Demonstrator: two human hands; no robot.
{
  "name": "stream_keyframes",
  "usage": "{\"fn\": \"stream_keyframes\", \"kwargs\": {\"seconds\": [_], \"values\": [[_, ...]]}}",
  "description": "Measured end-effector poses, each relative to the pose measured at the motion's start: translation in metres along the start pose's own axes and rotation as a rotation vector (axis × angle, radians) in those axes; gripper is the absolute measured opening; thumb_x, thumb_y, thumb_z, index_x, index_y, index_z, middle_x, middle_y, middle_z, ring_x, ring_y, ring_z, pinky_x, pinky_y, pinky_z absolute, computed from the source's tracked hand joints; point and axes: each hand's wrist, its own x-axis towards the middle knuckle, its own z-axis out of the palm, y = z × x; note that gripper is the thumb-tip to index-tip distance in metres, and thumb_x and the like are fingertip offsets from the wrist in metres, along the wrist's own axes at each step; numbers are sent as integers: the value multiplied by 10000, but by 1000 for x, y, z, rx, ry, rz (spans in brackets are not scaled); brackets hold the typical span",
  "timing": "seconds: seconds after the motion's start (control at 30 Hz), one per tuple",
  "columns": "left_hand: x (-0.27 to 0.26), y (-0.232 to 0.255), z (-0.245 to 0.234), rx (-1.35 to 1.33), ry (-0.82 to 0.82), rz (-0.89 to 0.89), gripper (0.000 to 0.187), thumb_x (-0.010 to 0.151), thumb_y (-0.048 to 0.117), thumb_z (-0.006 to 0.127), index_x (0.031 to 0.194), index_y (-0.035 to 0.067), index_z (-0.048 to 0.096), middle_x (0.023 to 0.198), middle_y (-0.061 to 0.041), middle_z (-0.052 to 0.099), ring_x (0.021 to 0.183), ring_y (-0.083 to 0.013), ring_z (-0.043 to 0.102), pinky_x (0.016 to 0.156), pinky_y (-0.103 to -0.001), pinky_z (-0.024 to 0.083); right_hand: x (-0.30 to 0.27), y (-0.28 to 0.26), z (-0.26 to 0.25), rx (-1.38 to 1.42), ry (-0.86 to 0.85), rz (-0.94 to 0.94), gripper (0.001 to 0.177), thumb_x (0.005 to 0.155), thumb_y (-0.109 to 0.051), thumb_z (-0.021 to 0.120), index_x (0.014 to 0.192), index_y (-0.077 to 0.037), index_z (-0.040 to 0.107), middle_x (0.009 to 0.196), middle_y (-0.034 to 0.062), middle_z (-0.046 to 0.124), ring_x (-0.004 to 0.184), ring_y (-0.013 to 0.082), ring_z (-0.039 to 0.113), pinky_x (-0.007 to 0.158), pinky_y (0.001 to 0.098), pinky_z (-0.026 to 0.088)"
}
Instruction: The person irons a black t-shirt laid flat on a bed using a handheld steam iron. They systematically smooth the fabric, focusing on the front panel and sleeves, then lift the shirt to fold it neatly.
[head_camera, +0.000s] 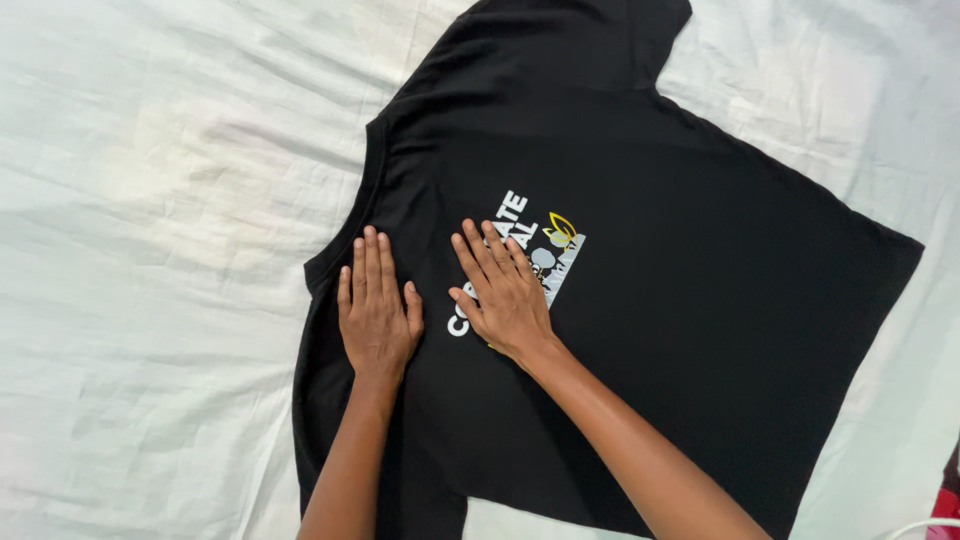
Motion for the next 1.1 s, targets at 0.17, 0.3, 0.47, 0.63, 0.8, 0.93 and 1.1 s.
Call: {"fn": "stream_keyframes", "kwargs": {"seconds": [0.17,0.3,0.47,0.63,0.8,0.93,1.1], "values": [[0,1,-2,20,7,8,628,1041,320,412,1606,47,370,1687,-85,339,1548,-195,320,1248,-399,256,27,13,-6,39,21,-52,674,1026,-471,504,1603,-159,351,1678,74,302,1554,267,274,1264,473,229],[0,1,-3,6,15,20,635,1038,311,412,1606,31,369,1685,-101,340,1548,-213,324,1248,-412,255,59,32,-9,-5,58,-22,666,1045,-476,505,1619,-183,334,1694,46,288,1567,252,266,1277,464,223],[-1,2,-3,10,5,9,641,1030,304,413,1606,27,375,1680,-103,354,1545,-210,332,1250,-413,253,55,62,-15,-15,56,89,664,1059,-487,486,1624,-178,327,1696,49,275,1570,254,227,1276,471,194],[-2,2,-2,10,19,14,638,1034,304,411,1607,25,381,1683,-103,356,1550,-208,332,1255,-409,247,-8,91,-27,-10,-20,281,663,1055,-495,439,1626,-183,313,1704,50,254,1583,245,178,1283,471,155],[0,2,-2,29,15,16,644,1029,307,412,1606,21,380,1684,-107,352,1550,-211,329,1251,-409,245,-26,112,-26,-52,21,339,674,1056,-517,392,1628,-174,294,1709,64,212,1576,270,130,1269,494,120],[-1,2,-4,18,8,18,647,1031,295,417,1614,19,368,1694,-108,338,1559,-214,316,1258,-411,242,-26,115,-24,-55,34,386,679,1050,-519,367,1631,-180,272,1710,65,200,1573,272,121,1270,492,117],[-1,5,-8,12,-4,26,655,1034,285,428,1623,10,347,1702,-113,324,1565,-218,301,1258,-419,240,-65,100,-23,-14,28,479,671,1078,-501,336,1635,-136,252,1714,79,198,1584,277,116,1279,502,103]]}}
